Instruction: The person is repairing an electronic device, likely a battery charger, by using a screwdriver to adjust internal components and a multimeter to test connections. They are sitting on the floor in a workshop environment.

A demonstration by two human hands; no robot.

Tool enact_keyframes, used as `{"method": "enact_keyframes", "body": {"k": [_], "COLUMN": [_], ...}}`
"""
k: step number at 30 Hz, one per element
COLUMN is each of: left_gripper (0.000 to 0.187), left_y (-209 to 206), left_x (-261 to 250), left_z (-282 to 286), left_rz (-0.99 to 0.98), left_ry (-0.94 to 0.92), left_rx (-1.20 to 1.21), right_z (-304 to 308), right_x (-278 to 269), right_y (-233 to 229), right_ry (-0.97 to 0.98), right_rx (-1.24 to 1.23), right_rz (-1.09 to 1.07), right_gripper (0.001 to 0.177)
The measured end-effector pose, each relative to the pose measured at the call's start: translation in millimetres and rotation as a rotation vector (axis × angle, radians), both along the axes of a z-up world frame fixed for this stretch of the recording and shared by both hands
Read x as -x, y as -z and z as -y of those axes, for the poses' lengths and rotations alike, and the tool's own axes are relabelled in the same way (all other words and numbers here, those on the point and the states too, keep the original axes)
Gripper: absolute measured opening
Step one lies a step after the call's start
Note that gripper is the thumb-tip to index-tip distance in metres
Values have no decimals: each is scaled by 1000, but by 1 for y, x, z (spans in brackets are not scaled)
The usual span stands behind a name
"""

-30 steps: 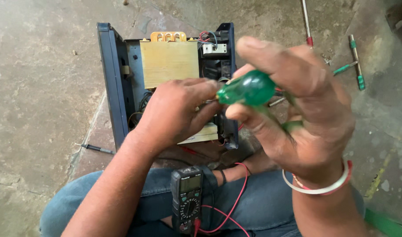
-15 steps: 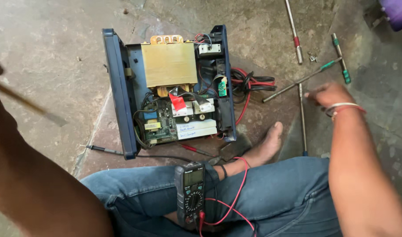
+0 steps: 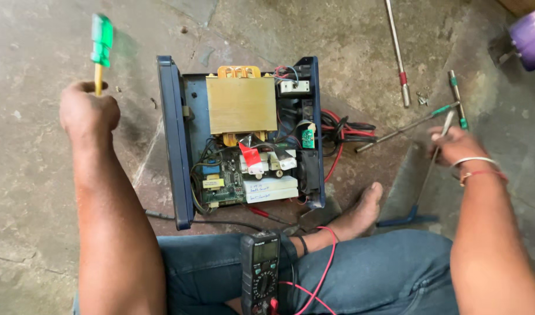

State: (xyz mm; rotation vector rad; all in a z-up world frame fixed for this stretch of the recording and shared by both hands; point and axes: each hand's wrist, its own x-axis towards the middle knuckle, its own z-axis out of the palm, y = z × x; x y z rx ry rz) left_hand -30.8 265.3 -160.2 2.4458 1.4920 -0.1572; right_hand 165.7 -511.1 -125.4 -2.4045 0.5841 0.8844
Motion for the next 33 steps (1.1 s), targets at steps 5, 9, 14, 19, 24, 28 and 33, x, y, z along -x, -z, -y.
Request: {"method": "enact_keyframes", "body": {"k": [5, 9, 14, 19, 24, 28, 33], "left_gripper": [51, 42, 36, 58, 56, 38, 22], "left_y": [-17, -109, -217, -255, -249, -227, -208], "left_x": [-2, -30, -53, -48, -47, -62, -74], "left_z": [15, 59, 160, 259, 267, 263, 268], "left_rz": [24, 220, 580, 906, 946, 837, 740], "left_ry": [-24, 124, 394, 777, 414, 464, 631], "left_rx": [124, 117, 910, 1518, 1695, 1363, 1004], "right_z": [-126, -195, -231, -278, -299, -291, -282], "right_x": [-3, 24, 74, 104, 80, 64, 53], "right_y": [-116, -202, -261, -273, -241, -227, -215], "right_ry": [-424, -624, -700, -947, -1206, -970, -806], "right_rx": [-134, -78, -336, -667, -680, -640, -550], "right_rz": [506, 888, 1014, 970, 908, 896, 898], "right_gripper": [36, 26, 23, 21, 27, 30, 22]}}
